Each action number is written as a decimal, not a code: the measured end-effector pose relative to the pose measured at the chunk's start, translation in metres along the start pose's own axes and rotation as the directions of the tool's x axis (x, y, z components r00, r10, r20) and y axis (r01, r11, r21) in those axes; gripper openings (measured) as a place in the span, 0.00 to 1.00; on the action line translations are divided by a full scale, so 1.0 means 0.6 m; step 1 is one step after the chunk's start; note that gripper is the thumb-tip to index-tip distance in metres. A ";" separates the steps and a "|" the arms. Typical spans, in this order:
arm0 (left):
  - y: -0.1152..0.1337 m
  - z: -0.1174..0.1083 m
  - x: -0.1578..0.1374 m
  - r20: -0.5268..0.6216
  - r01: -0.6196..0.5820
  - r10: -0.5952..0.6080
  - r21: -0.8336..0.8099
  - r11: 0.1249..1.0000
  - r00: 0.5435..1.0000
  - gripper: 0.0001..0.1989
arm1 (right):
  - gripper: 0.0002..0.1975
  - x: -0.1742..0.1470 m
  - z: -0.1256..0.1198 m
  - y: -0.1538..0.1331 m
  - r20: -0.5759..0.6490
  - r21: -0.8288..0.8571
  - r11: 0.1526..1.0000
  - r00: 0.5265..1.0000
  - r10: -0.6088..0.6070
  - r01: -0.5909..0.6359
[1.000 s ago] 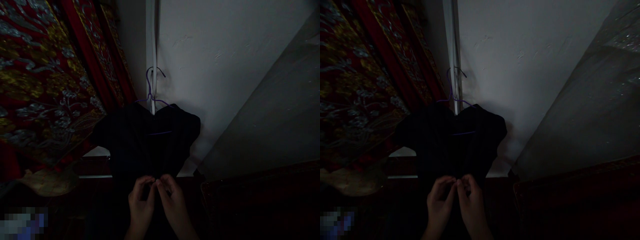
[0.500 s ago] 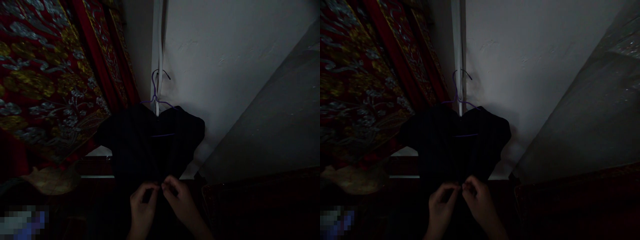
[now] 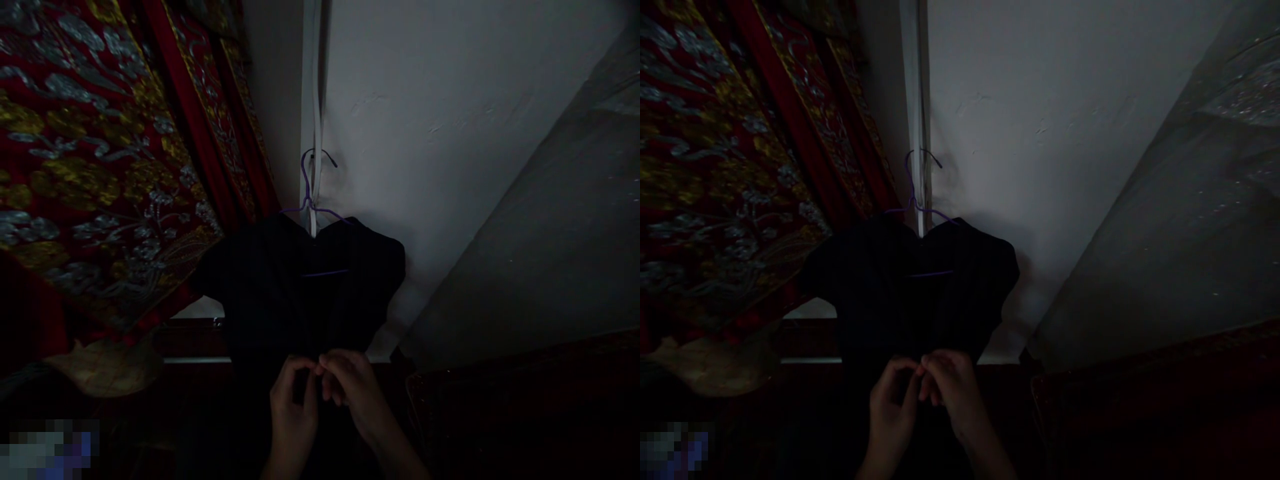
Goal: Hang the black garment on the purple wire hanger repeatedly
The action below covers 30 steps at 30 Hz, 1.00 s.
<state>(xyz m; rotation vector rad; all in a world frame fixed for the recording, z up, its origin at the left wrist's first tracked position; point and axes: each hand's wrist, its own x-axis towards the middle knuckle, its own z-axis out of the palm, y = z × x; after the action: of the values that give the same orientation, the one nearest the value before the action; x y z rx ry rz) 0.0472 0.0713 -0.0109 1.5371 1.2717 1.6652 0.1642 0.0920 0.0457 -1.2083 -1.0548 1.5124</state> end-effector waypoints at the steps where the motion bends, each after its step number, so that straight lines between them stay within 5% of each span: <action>1: -0.002 0.002 0.002 0.002 0.006 -0.006 0.009 1.000 1.000 0.04 | 0.21 0.006 0.001 -0.012 -0.012 0.020 1.000 1.000 -0.009 0.009; 6: -0.014 0.017 -0.001 0.026 -0.001 -0.002 0.100 0.995 1.000 0.04 | 0.17 0.056 0.005 -0.116 -0.137 0.104 0.976 0.975 -0.176 0.191; 11: -0.022 0.026 -0.004 0.056 -0.043 0.036 0.135 0.990 0.998 0.07 | 0.13 0.094 0.023 -0.230 -0.131 0.122 0.908 0.914 -0.385 0.400; 18: -0.022 0.015 0.007 0.067 -0.021 0.011 0.146 0.989 0.998 0.05 | 0.15 0.068 0.030 -0.224 -0.056 0.080 0.908 0.911 -0.408 0.411; 22: 0.037 -0.006 0.067 0.047 -0.159 0.154 0.143 0.977 0.987 0.04 | 0.15 0.054 0.024 -0.206 -0.006 0.028 0.899 0.899 -0.437 0.437; 26: 0.134 -0.031 0.174 0.021 -0.418 0.421 0.168 0.893 0.907 0.15 | 0.15 0.042 0.024 -0.216 0.053 -0.057 0.868 0.870 -0.490 0.493; 30: 0.199 -0.034 0.253 0.185 -0.541 0.510 0.202 0.817 0.840 0.10 | 0.14 0.032 0.023 -0.241 0.057 -0.124 0.811 0.820 -0.569 0.571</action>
<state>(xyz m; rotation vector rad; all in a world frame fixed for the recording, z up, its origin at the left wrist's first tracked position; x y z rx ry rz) 0.0208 0.1484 0.1657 2.2733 1.0737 1.7373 0.1679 0.1426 0.1830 -0.8499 -1.4005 0.9887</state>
